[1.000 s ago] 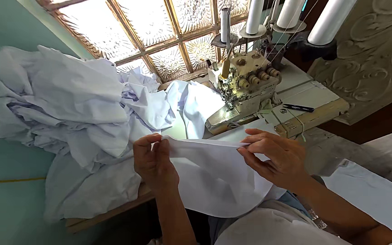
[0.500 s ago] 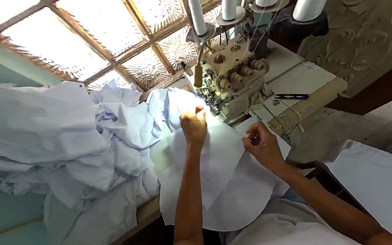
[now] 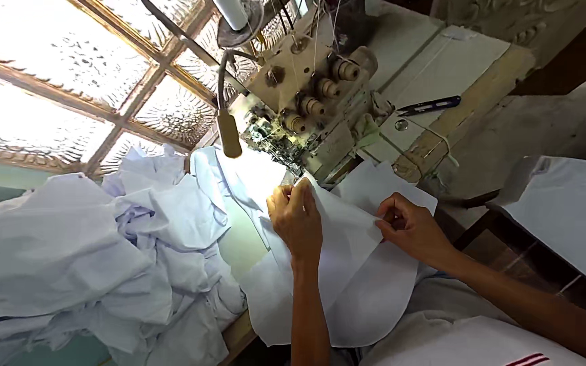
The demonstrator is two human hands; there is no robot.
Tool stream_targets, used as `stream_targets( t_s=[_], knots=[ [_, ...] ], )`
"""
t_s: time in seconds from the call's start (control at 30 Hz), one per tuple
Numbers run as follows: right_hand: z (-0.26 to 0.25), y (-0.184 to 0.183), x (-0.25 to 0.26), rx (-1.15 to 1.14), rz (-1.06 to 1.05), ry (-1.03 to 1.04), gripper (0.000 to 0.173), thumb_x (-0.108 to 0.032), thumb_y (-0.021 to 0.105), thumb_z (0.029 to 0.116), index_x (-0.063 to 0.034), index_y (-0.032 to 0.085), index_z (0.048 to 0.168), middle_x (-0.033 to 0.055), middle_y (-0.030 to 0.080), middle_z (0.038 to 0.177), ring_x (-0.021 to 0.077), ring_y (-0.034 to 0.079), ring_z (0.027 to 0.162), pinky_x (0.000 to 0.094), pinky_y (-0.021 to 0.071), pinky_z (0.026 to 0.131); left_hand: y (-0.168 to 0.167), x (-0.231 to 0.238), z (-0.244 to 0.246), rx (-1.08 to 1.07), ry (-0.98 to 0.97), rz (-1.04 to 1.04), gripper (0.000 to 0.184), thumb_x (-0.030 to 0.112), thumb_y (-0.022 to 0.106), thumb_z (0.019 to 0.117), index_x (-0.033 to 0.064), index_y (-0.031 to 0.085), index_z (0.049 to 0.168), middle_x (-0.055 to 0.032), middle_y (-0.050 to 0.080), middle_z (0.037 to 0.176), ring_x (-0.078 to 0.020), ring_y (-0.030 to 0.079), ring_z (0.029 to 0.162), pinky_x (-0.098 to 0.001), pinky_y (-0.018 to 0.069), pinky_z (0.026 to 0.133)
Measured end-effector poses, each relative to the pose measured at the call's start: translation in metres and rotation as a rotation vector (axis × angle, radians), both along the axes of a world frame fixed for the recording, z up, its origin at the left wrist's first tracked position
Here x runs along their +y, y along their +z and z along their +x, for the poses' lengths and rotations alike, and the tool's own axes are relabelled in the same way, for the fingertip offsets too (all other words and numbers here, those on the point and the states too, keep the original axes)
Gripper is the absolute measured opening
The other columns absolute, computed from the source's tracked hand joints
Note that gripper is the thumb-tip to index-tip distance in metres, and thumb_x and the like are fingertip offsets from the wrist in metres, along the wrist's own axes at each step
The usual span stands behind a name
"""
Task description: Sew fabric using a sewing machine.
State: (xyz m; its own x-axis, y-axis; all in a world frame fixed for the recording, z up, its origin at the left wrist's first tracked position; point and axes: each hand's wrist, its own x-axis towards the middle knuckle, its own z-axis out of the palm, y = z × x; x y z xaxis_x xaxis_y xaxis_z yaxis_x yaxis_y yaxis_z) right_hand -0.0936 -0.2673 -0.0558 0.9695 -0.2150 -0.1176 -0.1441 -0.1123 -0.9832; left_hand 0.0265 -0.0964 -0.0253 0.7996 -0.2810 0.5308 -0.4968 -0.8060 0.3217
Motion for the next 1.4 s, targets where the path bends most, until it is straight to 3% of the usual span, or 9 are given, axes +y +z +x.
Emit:
stream_targets(
  t_s=[0.27, 0.4, 0.6, 0.73, 0.83, 1.07, 1.17, 1.27, 1.4],
  knots=[
    [0.015, -0.002, 0.011, -0.156, -0.081, -0.007, 0.014, -0.01, 0.063, 0.0935, 0.0014, 0.062, 0.101, 0.0046, 0.063, 0.074, 0.0045, 0.061, 0.065, 0.0184, 0.0516, 0.062, 0.006, 0.004, 0.016, 0.038, 0.036, 0.028, 0.022, 0.012, 0.058, 0.1023, -0.0054, 0.07, 0.101, -0.0225, 0.069, 0.102, -0.0369, 0.065, 0.099, -0.0489, 0.0496, 0.088],
    [0.039, 0.006, 0.024, -0.195, -0.12, 0.064, 0.014, -0.005, 0.064, 0.094, 0.0042, 0.063, 0.105, 0.0099, 0.064, 0.075, 0.0147, 0.064, 0.067, 0.0287, 0.0548, 0.064, 0.01, 0.022, 0.035, 0.091, -0.048, 0.063, 0.029, 0.002, 0.048, 0.102, -0.0069, 0.072, 0.116, -0.0247, 0.068, 0.126, -0.0386, 0.064, 0.119, -0.0503, 0.048, 0.103],
    [0.08, 0.001, 0.042, -0.527, -0.423, 0.016, 0.022, 0.003, 0.064, 0.0898, 0.0024, 0.072, 0.11, 0.0153, 0.068, 0.084, 0.0241, 0.065, 0.062, 0.0364, 0.0549, 0.056, 0.012, 0.049, 0.081, 0.07, -0.166, 0.138, 0.029, 0.005, 0.048, 0.1026, -0.0061, 0.069, 0.119, -0.0238, 0.063, 0.133, -0.0387, 0.059, 0.126, -0.0509, 0.0446, 0.109],
    [0.099, 0.009, 0.048, -0.594, -0.674, 0.021, 0.031, 0.007, 0.068, 0.0862, -0.0012, 0.076, 0.115, 0.0183, 0.065, 0.081, 0.0291, 0.064, 0.056, 0.0394, 0.0526, 0.047, 0.012, 0.056, 0.107, 0.026, -0.107, 0.203, 0.025, 0.008, 0.049, 0.1032, -0.0068, 0.068, 0.1, -0.0277, 0.065, 0.108, -0.0435, 0.065, 0.101, -0.0571, 0.0514, 0.086],
    [0.106, 0.015, 0.051, -0.632, -0.865, -0.03, 0.026, 0.003, 0.069, 0.0835, -0.0033, 0.078, 0.107, 0.0147, 0.065, 0.074, 0.0276, 0.062, 0.053, 0.0382, 0.0494, 0.047, 0.018, 0.05, 0.129, 0.079, -0.021, 0.224, 0.028, 0.005, 0.046, 0.1037, -0.016, 0.064, 0.099, -0.0366, 0.064, 0.11, -0.0521, 0.063, 0.107, -0.0619, 0.0472, 0.095],
    [0.083, 0.007, 0.038, -0.674, -0.884, -0.039, 0.011, -0.003, 0.069, 0.0852, -0.0029, 0.076, 0.094, 0.0127, 0.067, 0.076, 0.0275, 0.066, 0.061, 0.0394, 0.0516, 0.054, 0.015, 0.065, 0.186, 0.059, 0.062, 0.18, 0.036, 0.007, 0.053, 0.0992, -0.0115, 0.059, 0.129, -0.034, 0.059, 0.133, -0.0481, 0.053, 0.131, -0.0587, 0.036, 0.113],
    [0.077, 0.006, 0.003, -0.446, -0.858, 0.053, 0.014, -0.003, 0.072, 0.0893, -0.0001, 0.075, 0.103, 0.0214, 0.07, 0.099, 0.041, 0.07, 0.093, 0.0542, 0.0563, 0.077, 0.023, 0.064, 0.18, 0.026, 0.166, 0.203, 0.036, 0.007, 0.049, 0.1009, -0.0075, 0.062, 0.131, -0.0299, 0.056, 0.141, -0.0467, 0.048, 0.136, -0.0574, 0.0337, 0.115],
    [0.091, 0.006, -0.041, -0.176, -0.776, 0.291, 0.03, -0.012, 0.072, 0.0944, -0.0006, 0.071, 0.122, 0.0237, 0.063, 0.129, 0.0466, 0.055, 0.124, 0.0616, 0.0452, 0.101, 0.022, 0.071, 0.151, -0.111, 0.157, 0.148, 0.037, 0.008, 0.046, 0.1025, -0.005, 0.063, 0.133, -0.0292, 0.055, 0.142, -0.0463, 0.048, 0.137, -0.0542, 0.0342, 0.115],
    [0.11, -0.006, -0.064, -0.283, -0.765, 0.491, 0.017, -0.009, 0.069, 0.0956, 0.0023, 0.075, 0.107, 0.0232, 0.069, 0.107, 0.042, 0.065, 0.105, 0.0562, 0.0502, 0.094, 0.01, 0.093, 0.067, -0.205, 0.181, -0.027, 0.033, 0.008, 0.051, 0.1015, -0.0086, 0.063, 0.128, -0.0283, 0.061, 0.131, -0.0386, 0.058, 0.125, -0.0455, 0.0464, 0.106]
  ],
)
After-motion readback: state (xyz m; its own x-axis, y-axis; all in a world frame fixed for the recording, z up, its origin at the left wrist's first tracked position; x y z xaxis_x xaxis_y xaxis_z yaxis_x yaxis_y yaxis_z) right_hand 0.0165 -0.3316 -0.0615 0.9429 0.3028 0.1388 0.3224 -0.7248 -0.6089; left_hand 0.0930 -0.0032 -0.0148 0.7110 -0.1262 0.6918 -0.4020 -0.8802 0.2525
